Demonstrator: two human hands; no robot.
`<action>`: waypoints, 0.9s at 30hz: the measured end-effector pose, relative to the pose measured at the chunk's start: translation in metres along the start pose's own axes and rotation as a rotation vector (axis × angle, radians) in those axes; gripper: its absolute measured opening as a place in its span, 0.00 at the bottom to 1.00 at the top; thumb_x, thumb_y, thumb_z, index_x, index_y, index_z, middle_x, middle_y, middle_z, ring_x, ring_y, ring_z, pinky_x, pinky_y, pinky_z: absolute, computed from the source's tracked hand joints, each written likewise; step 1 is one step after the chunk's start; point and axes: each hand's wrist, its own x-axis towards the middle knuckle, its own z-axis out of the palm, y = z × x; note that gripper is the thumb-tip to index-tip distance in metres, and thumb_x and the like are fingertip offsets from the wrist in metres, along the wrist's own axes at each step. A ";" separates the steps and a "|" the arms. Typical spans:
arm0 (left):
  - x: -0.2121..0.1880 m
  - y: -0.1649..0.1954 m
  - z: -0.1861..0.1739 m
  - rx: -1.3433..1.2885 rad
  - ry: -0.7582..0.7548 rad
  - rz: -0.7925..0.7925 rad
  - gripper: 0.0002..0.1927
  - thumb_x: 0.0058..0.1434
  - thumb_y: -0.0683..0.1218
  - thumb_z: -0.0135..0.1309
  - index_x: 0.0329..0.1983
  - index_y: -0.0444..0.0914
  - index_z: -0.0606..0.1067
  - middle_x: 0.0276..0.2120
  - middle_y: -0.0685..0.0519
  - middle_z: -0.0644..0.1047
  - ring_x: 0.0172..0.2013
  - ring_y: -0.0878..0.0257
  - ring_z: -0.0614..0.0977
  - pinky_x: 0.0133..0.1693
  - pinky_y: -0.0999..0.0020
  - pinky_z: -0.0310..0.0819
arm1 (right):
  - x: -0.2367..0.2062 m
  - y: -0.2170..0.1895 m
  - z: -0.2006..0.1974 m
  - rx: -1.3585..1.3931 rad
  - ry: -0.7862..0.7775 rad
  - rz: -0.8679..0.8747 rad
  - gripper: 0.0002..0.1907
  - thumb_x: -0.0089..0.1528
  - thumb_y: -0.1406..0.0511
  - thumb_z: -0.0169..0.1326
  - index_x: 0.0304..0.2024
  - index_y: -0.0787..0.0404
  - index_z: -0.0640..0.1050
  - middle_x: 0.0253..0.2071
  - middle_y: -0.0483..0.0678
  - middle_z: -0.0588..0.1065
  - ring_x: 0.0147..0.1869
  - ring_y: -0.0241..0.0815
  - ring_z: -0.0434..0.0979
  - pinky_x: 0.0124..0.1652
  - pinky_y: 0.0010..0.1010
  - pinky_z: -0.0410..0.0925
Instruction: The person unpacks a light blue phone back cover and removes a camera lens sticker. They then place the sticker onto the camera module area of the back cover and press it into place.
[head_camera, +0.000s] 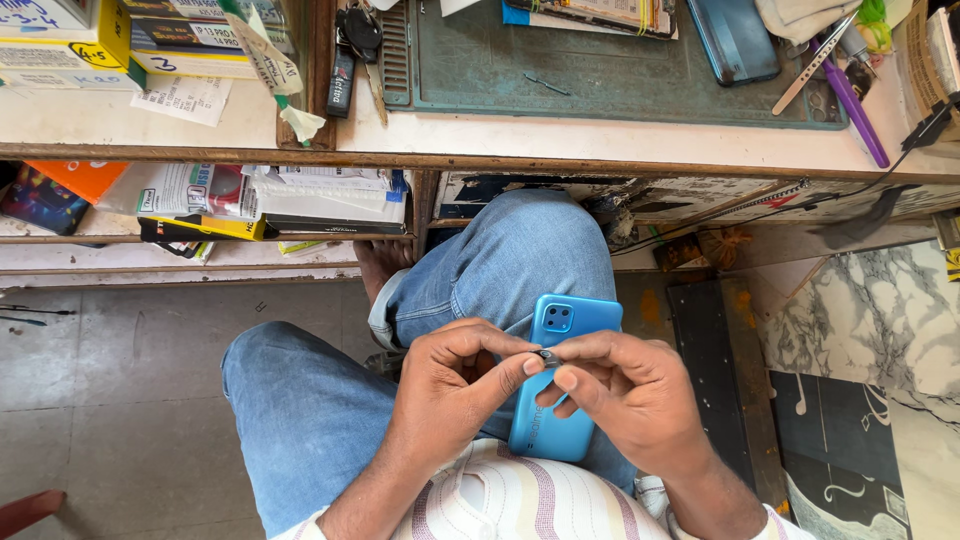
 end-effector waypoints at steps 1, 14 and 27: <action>0.000 0.001 0.000 0.022 -0.006 -0.002 0.07 0.59 0.44 0.66 0.36 0.36 0.85 0.26 0.58 0.78 0.22 0.77 0.69 0.23 0.80 0.59 | 0.000 0.000 0.000 -0.017 0.015 0.005 0.12 0.66 0.68 0.58 0.48 0.73 0.80 0.40 0.57 0.84 0.39 0.42 0.88 0.34 0.29 0.82; 0.000 0.002 0.002 0.066 0.007 -0.061 0.08 0.61 0.45 0.63 0.34 0.35 0.84 0.24 0.55 0.82 0.21 0.77 0.75 0.22 0.80 0.66 | -0.003 -0.001 -0.002 0.000 0.084 0.037 0.16 0.65 0.69 0.57 0.54 0.71 0.79 0.41 0.56 0.84 0.35 0.38 0.86 0.31 0.27 0.80; -0.002 0.001 0.004 0.083 0.000 -0.081 0.09 0.62 0.46 0.63 0.32 0.34 0.84 0.22 0.54 0.82 0.19 0.77 0.72 0.21 0.80 0.62 | -0.002 0.004 -0.004 0.030 0.144 0.138 0.16 0.61 0.72 0.59 0.51 0.71 0.80 0.38 0.56 0.84 0.31 0.38 0.85 0.28 0.25 0.79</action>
